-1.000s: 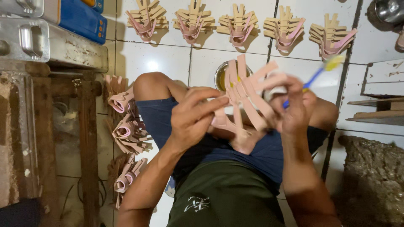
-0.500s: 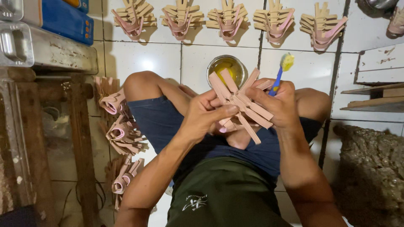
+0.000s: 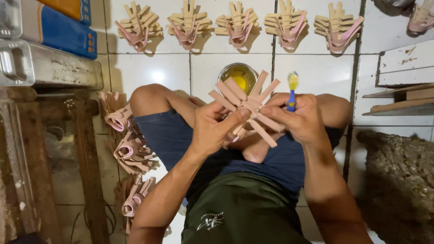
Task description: The person sits on the floor and repeatedly applies a yellow liquid to small wooden assemblies using a toothbrush. They pick up each assembly, brush the liquid onto the joints, and place the finished pieces on the tiled floor in front of them.
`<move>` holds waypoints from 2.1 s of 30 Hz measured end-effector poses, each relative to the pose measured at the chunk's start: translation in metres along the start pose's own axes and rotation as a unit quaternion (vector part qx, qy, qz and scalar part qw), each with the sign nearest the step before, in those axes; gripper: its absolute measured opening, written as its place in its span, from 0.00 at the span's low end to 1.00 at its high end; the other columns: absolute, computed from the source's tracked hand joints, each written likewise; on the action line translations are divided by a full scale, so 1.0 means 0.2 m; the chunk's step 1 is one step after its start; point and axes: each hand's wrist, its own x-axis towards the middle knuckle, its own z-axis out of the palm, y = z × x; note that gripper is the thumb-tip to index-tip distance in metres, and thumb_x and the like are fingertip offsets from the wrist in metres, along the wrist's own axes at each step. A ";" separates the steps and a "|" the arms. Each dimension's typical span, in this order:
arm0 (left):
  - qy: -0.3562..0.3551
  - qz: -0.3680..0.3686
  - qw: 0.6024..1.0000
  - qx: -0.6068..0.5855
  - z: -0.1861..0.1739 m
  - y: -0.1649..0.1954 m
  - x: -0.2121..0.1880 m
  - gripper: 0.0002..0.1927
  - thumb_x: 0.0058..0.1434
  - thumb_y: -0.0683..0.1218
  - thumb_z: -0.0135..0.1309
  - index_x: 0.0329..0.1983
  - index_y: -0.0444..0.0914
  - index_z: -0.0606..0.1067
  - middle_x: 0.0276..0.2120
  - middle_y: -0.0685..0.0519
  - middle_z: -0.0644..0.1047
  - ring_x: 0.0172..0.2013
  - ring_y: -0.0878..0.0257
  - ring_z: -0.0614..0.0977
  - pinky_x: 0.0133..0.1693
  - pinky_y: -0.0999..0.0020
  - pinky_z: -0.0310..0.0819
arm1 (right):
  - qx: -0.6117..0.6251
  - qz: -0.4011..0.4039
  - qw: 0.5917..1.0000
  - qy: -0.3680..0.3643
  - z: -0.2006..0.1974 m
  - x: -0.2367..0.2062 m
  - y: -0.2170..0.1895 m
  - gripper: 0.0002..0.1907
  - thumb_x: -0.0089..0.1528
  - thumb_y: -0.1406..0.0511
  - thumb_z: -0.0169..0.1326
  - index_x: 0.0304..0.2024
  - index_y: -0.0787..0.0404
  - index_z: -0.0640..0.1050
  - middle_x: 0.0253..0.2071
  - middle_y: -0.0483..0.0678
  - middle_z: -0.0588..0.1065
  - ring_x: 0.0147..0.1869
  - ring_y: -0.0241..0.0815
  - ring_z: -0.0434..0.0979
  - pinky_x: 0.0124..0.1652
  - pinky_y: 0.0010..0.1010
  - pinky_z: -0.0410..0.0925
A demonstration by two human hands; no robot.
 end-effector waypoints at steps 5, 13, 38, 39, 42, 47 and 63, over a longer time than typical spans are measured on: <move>-0.007 0.052 0.999 -0.003 -0.01 -0.03 0.00 0.10 0.66 0.40 0.61 0.47 0.29 0.80 0.37 0.52 0.83 0.35 0.71 0.82 0.36 0.77 0.77 | -0.039 -0.070 0.996 0.037 0.06 -0.02 -0.06 0.03 0.62 0.72 0.62 0.37 0.68 0.84 0.29 0.45 0.79 0.30 0.28 0.74 0.30 0.19 0.65; -0.115 -0.056 0.988 0.086 -0.07 0.04 -0.04 0.09 0.63 0.39 0.62 0.45 0.30 0.82 0.26 0.57 0.79 0.23 0.76 0.71 0.23 0.80 0.61 | -0.174 -0.222 0.959 0.000 0.00 0.02 -0.22 0.19 0.53 0.66 0.69 0.44 0.69 0.81 0.47 0.50 0.75 0.35 0.30 0.75 0.28 0.19 0.68; 0.060 0.102 0.993 -0.002 0.05 -0.11 -0.03 0.08 0.67 0.40 0.60 0.45 0.29 0.81 0.36 0.49 0.83 0.35 0.69 0.83 0.36 0.76 0.78 | -0.054 -0.110 0.991 0.061 0.07 -0.01 -0.11 0.01 0.61 0.74 0.63 0.35 0.68 0.84 0.30 0.45 0.78 0.30 0.28 0.72 0.29 0.20 0.63; 0.065 0.099 0.993 -0.009 0.06 -0.12 -0.03 0.08 0.67 0.40 0.60 0.45 0.29 0.81 0.36 0.49 0.83 0.35 0.69 0.83 0.36 0.76 0.78 | -0.050 -0.104 0.992 0.059 0.07 -0.01 -0.10 0.01 0.61 0.74 0.63 0.34 0.68 0.83 0.30 0.44 0.78 0.30 0.28 0.72 0.30 0.20 0.63; 0.083 0.087 0.993 -0.022 0.06 -0.13 -0.03 0.09 0.66 0.41 0.60 0.45 0.30 0.81 0.35 0.50 0.83 0.33 0.69 0.83 0.33 0.76 0.77 | -0.049 -0.075 0.994 0.061 0.07 0.00 -0.08 0.01 0.61 0.74 0.63 0.34 0.68 0.84 0.29 0.44 0.78 0.30 0.28 0.71 0.30 0.20 0.62; 0.084 0.027 0.996 0.004 0.03 -0.15 -0.03 0.10 0.64 0.42 0.61 0.43 0.29 0.81 0.32 0.49 0.83 0.28 0.68 0.81 0.24 0.76 0.74 | -0.001 -0.069 0.997 0.024 0.03 0.04 -0.07 0.03 0.61 0.73 0.62 0.38 0.68 0.82 0.33 0.45 0.79 0.34 0.29 0.77 0.36 0.20 0.70; -0.014 0.047 0.995 -0.092 0.08 -0.07 -0.04 0.20 0.65 0.33 0.59 0.59 0.30 0.69 0.48 0.44 0.82 0.44 0.64 0.84 0.40 0.73 0.80 | 0.048 -0.010 0.999 0.018 0.03 0.08 -0.01 0.03 0.62 0.73 0.63 0.37 0.69 0.82 0.32 0.48 0.81 0.32 0.32 0.79 0.33 0.23 0.73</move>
